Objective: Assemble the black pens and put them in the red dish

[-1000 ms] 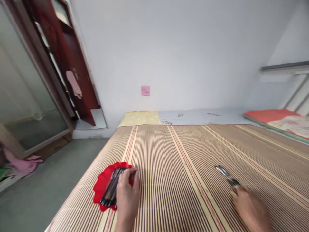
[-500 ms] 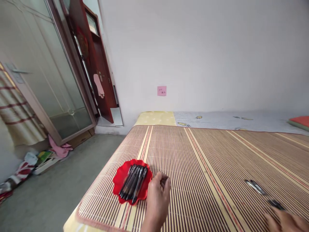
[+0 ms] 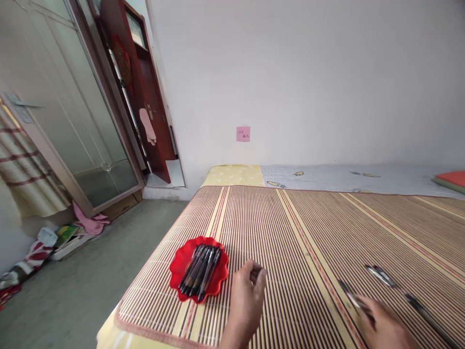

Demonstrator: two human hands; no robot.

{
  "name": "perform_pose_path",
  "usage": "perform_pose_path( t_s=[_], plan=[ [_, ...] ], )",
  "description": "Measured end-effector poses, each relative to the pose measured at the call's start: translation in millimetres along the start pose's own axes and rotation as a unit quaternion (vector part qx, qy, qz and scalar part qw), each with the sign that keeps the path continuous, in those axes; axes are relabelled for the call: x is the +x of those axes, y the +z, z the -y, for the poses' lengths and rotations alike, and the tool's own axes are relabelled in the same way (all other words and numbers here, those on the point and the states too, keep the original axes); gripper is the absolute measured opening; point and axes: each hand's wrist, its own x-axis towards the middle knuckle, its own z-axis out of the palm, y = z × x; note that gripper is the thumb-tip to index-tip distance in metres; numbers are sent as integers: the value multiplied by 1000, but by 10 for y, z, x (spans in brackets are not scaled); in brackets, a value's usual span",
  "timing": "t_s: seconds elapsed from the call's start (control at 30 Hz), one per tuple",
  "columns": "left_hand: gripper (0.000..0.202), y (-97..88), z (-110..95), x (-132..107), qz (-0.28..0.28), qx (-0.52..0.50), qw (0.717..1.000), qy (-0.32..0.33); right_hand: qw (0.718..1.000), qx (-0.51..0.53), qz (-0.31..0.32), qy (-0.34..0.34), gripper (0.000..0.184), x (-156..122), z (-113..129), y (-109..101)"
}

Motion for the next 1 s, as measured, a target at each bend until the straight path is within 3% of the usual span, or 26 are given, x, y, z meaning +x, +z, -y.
perform_pose_path(
  t_s=[0.07,0.13,0.2,0.27,0.33,0.43,0.53,0.57,0.7,0.83,1.0],
  plan=[
    [33,161,79,-12,57,-74,995,-41,984,156,53,72,23,-38,602,-55],
    [47,329,147,-42,123,-162,974,-103,951,289,81,77,18,-92,1200,-123],
    [57,457,191,-72,153,-243,944,-165,922,358,132,65,14,-128,1681,-164],
    [52,521,216,-76,150,-301,918,-210,930,342,126,45,9,-143,1960,-182],
    [45,524,234,-52,137,-332,903,-237,940,319,121,24,13,-147,2000,-210],
    [46,462,261,9,132,-350,902,-214,962,260,88,0,19,-111,1629,-306],
    [49,384,294,64,111,-347,916,-170,998,62,-3,-5,29,8,909,-444],
    [50,363,304,78,103,-344,918,-169,999,-39,-27,3,31,53,651,-497],
    [50,313,325,116,85,-346,917,-180,984,-157,-47,76,34,162,-117,-700],
    [49,288,289,115,82,-344,920,-170,971,-219,-24,91,32,169,-311,-762],
    [56,258,260,58,71,-339,922,-171,976,-209,-21,52,35,88,-466,-612]
  ],
)
